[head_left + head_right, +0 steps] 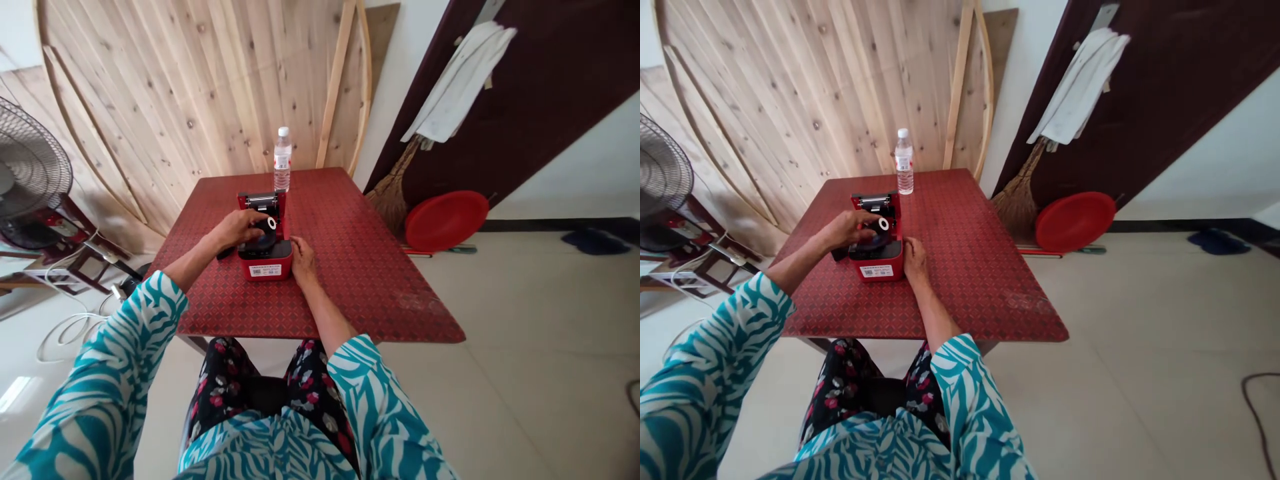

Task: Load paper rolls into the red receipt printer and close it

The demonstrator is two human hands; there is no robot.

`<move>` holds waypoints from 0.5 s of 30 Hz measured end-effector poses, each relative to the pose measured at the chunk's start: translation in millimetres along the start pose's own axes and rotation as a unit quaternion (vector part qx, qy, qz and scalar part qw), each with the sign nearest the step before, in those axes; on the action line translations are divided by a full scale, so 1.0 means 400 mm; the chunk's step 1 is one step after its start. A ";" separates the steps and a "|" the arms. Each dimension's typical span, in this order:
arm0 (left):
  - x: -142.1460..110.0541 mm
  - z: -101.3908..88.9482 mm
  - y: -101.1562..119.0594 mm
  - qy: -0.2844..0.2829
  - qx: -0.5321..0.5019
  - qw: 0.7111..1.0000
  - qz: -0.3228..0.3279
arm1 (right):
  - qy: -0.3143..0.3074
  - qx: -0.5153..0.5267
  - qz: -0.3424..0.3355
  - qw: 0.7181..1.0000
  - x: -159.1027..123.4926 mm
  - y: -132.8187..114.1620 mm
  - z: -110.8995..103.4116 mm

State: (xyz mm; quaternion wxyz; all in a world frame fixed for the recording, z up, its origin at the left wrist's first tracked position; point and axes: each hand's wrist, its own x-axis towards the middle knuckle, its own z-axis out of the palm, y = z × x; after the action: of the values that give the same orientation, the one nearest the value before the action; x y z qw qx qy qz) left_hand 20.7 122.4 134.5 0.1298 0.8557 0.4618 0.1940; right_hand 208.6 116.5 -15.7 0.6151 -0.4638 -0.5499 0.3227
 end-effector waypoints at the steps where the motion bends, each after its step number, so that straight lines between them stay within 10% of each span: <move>1: 0.016 0.007 -0.003 -0.025 0.045 0.999 -0.001 | -0.001 -0.003 0.001 1.000 0.000 0.000 0.001; 15: 0.110 0.050 -0.016 -0.225 0.175 0.959 -0.010 | -0.021 -0.024 -0.008 0.999 0.006 -0.003 0.001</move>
State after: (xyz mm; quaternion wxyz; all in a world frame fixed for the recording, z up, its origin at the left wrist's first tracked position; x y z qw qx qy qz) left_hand 47.0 162.0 123.3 0.0808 0.8821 0.4556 -0.0883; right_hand 208.4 118.4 -13.9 0.5948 -0.4673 -0.5737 0.3143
